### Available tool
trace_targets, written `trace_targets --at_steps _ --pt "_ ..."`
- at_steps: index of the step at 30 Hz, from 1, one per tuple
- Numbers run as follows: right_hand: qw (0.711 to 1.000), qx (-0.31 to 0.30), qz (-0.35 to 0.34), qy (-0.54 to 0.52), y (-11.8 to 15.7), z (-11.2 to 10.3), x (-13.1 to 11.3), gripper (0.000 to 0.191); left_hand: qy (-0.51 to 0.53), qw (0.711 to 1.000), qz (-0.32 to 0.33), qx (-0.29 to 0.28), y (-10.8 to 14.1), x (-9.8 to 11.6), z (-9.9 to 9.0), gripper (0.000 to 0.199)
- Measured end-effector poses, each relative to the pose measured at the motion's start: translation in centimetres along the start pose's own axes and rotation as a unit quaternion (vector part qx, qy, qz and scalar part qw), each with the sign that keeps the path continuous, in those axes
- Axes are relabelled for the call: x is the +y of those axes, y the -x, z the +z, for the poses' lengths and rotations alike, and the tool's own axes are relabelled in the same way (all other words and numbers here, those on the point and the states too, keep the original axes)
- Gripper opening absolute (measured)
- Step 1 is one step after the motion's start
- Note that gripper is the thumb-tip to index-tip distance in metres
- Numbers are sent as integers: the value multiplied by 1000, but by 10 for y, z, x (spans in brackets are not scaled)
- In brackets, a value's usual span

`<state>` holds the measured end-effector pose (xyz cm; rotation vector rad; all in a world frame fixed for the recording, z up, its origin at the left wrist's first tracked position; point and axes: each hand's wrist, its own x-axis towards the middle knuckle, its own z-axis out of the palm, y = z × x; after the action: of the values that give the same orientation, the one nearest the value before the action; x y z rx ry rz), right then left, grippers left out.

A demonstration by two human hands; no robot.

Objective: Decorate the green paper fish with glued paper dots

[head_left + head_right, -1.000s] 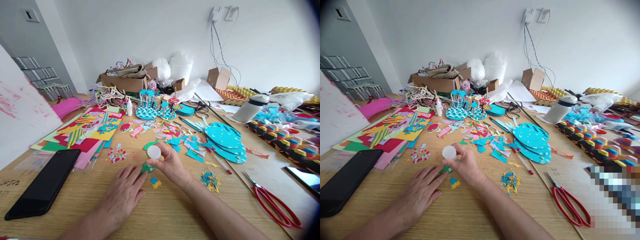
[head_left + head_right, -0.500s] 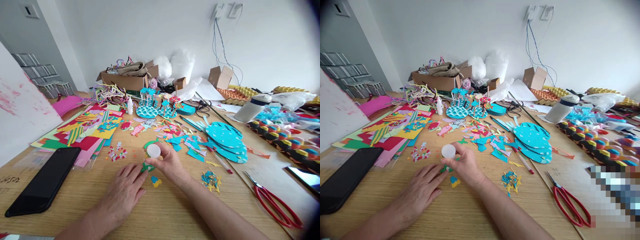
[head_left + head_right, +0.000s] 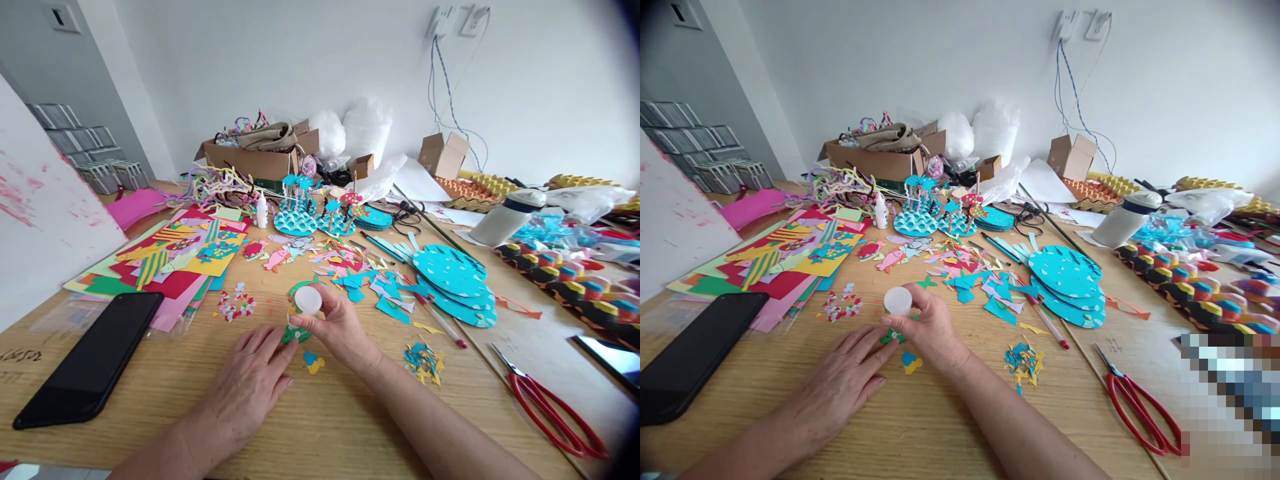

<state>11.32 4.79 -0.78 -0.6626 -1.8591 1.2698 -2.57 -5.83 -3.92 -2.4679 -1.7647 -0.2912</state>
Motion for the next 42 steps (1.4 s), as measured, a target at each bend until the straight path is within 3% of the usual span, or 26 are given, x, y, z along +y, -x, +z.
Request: trace_targets --at_steps 29,42 --pt "997 29 4 73 -1 -13 1 26 5 1000 4 12 1 -2 5 42" --pt "1000 17 22 3 -1 -8 -1 25 -18 1000 -1 -7 -2 2 -1 42"
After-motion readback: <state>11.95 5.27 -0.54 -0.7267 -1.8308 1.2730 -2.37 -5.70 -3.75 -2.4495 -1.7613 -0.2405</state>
